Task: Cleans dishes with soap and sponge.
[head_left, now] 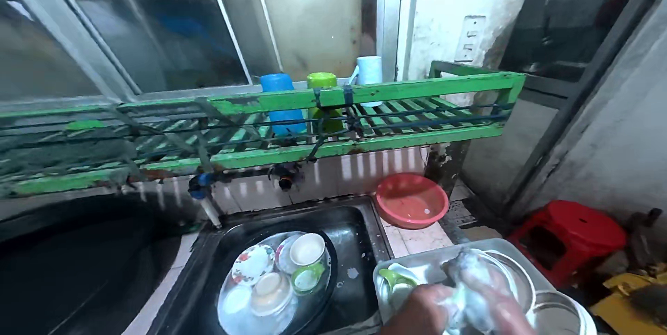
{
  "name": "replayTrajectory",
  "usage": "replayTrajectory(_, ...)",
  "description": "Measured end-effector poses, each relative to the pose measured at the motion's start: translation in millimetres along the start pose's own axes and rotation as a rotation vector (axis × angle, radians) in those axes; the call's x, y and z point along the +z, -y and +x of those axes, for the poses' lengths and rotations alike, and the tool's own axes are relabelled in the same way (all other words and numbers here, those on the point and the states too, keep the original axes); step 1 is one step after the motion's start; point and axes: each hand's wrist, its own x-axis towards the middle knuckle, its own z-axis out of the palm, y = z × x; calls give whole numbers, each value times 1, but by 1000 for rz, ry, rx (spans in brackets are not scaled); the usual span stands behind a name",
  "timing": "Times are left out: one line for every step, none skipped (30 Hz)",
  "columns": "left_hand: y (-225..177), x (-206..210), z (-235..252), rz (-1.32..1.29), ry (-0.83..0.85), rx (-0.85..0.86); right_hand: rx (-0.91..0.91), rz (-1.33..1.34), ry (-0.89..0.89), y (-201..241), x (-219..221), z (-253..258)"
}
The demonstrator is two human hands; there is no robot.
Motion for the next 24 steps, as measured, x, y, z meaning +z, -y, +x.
replayTrajectory(-1,2,-2,-124,-30,-23,80,175,-3,-3,-7,8)
replayTrajectory(-2,6,-1,-241,-90,-33,118,338,-21,-5,-8,10)
replayTrajectory(-2,12,2,-331,-175,-21,132,419,-80,-2,-3,7)
replayTrajectory(-1,18,5,-381,-265,7,133,404,-160,3,9,-4)
replayTrajectory(1,23,9,-370,-345,48,133,356,-210,7,21,-17)
replayTrajectory(0,27,12,-294,-394,79,134,317,-227,8,30,-25)
replayTrajectory(-1,30,12,-163,-405,117,127,283,-232,6,33,-27)
replayTrajectory(-1,35,8,-8,-400,179,106,260,-216,1,27,-24)
replayTrajectory(1,42,3,125,-403,263,85,293,-151,-3,16,-16)
replayTrajectory(5,47,-1,210,-394,350,98,401,-68,-6,4,-6)
replayTrajectory(10,51,-4,251,-377,433,131,501,16,-4,-5,0)
replayTrajectory(14,53,-4,258,-360,489,165,564,65,-1,-10,0)
replayTrajectory(17,52,-1,251,-360,495,192,588,42,-2,-10,-1)
replayTrajectory(18,49,5,235,-379,469,201,570,-19,-3,-5,-6)
replayTrajectory(19,44,11,213,-387,427,180,529,-74,-2,2,-13)
replayTrajectory(20,39,16,199,-384,408,154,492,-118,-3,8,-16)
replayTrajectory(22,34,18,197,-361,430,148,483,-120,-3,10,-16)
replayTrajectory(24,30,18,219,-315,501,155,475,-70,-4,4,-13)
replayTrajectory(29,26,16,255,-234,599,184,454,17,-7,-6,-7)
replayTrajectory(36,23,15,305,-131,713,224,418,131,-10,-21,0)
replayTrajectory(43,19,15,393,-19,832,257,372,252,-13,-35,6)
replayTrajectory(46,14,17,500,96,912,288,329,335,-16,-44,10)
replayTrajectory(42,6,16,626,194,929,324,307,368,-18,-49,12)
replayTrajectory(34,-2,15,731,249,883,362,296,348,-19,-50,12)
